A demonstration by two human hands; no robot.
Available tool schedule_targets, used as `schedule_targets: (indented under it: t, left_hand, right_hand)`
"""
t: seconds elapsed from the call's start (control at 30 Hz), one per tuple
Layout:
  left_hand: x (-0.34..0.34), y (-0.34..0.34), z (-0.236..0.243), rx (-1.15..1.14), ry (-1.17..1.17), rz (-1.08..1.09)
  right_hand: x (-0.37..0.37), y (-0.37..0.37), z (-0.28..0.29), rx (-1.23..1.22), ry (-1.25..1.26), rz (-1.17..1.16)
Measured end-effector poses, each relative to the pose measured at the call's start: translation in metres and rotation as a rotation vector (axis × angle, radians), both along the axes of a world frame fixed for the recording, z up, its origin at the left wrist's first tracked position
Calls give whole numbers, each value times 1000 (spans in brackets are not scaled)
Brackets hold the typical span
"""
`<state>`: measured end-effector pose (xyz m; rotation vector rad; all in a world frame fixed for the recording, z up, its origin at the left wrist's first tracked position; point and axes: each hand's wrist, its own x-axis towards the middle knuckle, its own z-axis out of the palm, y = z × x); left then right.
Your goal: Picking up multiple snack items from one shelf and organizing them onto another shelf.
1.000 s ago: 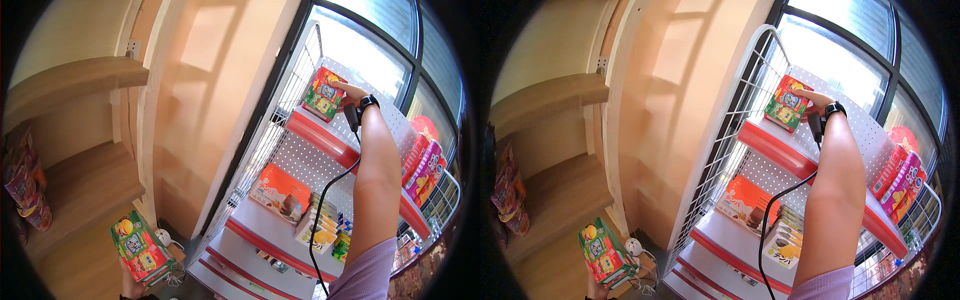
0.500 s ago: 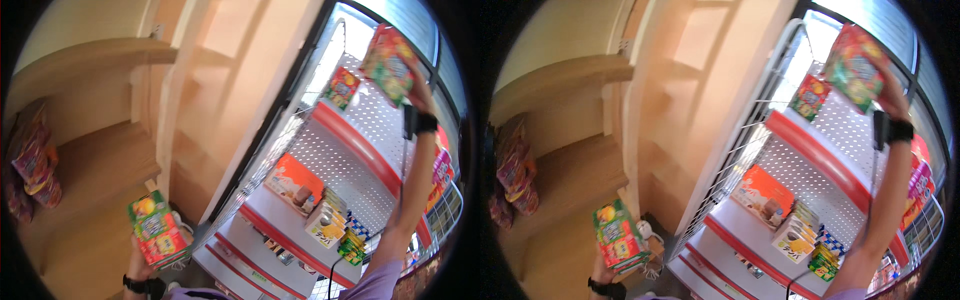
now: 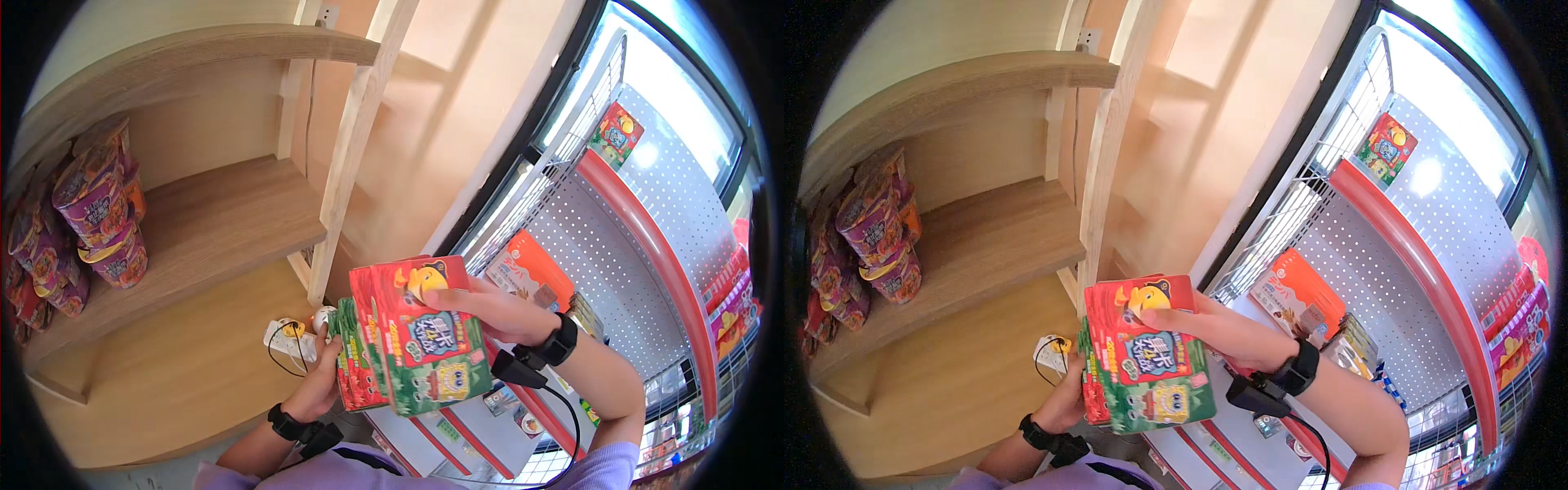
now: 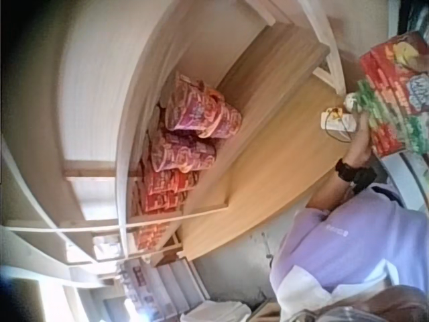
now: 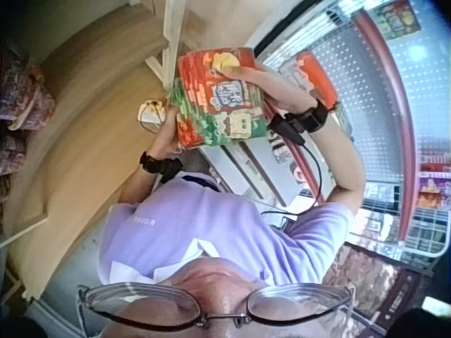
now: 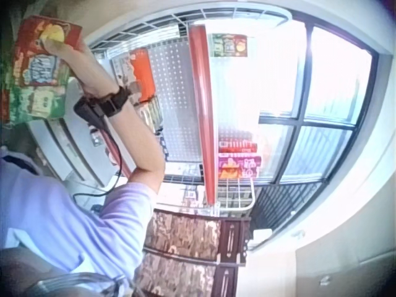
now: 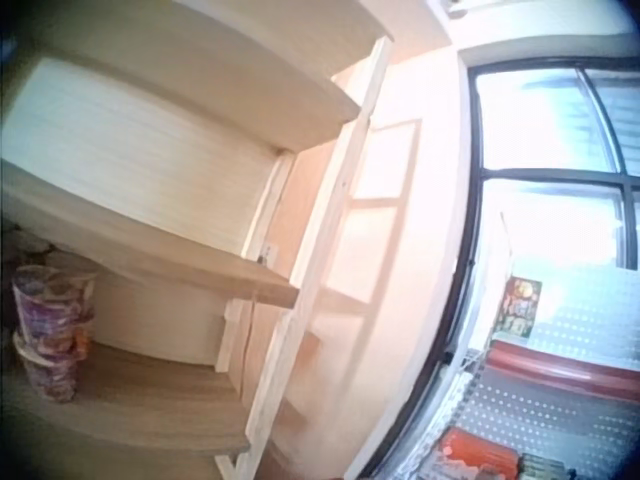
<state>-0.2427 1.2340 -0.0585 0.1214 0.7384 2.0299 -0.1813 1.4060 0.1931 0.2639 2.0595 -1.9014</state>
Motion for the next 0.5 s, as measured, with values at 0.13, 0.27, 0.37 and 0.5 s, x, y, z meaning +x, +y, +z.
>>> schedule_targets:
  t: [0.13, 0.27, 0.37, 0.5]
  left_hand:
    - [9, -5, 11, -49, 93, 113]
    - [11, -12, 15, -31, 147, 138]
    - [10, -14, 9, -18, 129, 137]
    - [4, -9, -6, -48, 210, 164]
  right_hand:
    - [-5, 2, -12, 45, -78, 44]
    - [-9, 1, -23, 160, -140, 61]
    - [-9, -3, -22, 188, -172, 97]
    - [-3, 1, -1, 456, -209, -24]
